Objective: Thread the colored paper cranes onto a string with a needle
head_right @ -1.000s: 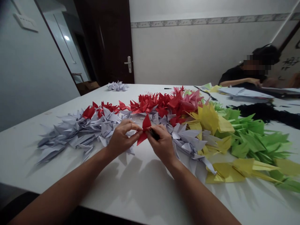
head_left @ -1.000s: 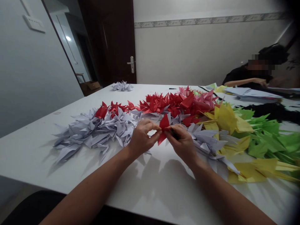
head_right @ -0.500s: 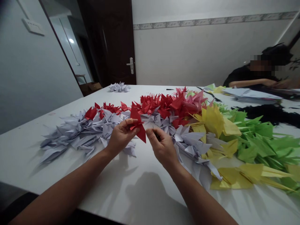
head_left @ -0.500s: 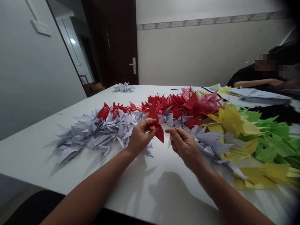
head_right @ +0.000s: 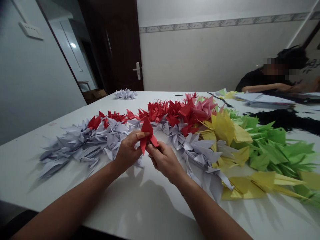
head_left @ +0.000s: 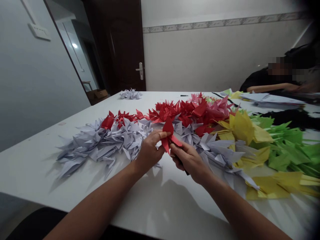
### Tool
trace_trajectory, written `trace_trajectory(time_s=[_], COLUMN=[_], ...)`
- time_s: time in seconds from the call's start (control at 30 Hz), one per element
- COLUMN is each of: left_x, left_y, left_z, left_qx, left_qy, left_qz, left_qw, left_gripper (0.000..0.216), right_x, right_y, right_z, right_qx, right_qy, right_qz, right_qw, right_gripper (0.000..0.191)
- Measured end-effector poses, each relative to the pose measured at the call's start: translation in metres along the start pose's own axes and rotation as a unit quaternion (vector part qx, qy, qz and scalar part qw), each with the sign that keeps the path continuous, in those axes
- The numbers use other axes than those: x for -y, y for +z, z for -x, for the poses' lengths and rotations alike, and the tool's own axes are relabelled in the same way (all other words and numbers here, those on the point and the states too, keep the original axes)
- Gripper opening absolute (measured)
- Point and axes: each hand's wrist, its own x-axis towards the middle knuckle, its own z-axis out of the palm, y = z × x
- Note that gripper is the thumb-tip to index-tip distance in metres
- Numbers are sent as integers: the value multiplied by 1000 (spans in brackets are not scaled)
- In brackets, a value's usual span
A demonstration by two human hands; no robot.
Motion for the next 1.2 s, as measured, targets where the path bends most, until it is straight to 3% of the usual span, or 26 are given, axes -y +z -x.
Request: trace_trajectory(time_s=[0.3, 0.53, 0.6, 0.67, 0.73, 0.83, 0.9, 0.97, 1.07, 1.2], left_x=[-4, -4, -4, -2, 1, 5, 6, 5, 1, -2], left_y=[3, 2, 3, 4, 4, 2, -1, -2, -1, 3], left_z=[1, 2, 2, 1, -2, -8, -12, -14, -13, -9], left_qx=[18, 28, 23, 5, -36, -96, -95, -73, -44, -18], left_qy=[46, 45, 18, -57, -166, -312, -375, -412, -430, -434], left_qz=[-10, 6, 27, 69, 162, 343, 426, 474, 507, 529], left_qw=[999, 999, 999, 996, 972, 881, 818, 775, 746, 729], left_gripper=[36, 35, 33, 28, 20, 19, 21, 18, 13, 12], right_x=[-4, -9, -9, -7, -4, -1, -1, -3, -7, -9], right_y=[-7, -9, -9, -10, -10, -12, -12, -13, -12, -11], right_z=[-5, -7, -7, -7, -6, -4, -4, -5, -6, -7], right_qx=[-23, -23, -23, -19, -13, -26, -36, -32, -18, -12], right_qy=[13, 22, 21, 19, 4, -28, -39, -42, -48, -56], right_qz=[-17, -39, -39, -38, -32, -17, 3, 29, 50, 52], right_qw=[1000, 999, 999, 999, 999, 999, 999, 998, 997, 997], right_gripper=[38, 39, 40, 40, 39, 37, 37, 36, 35, 37])
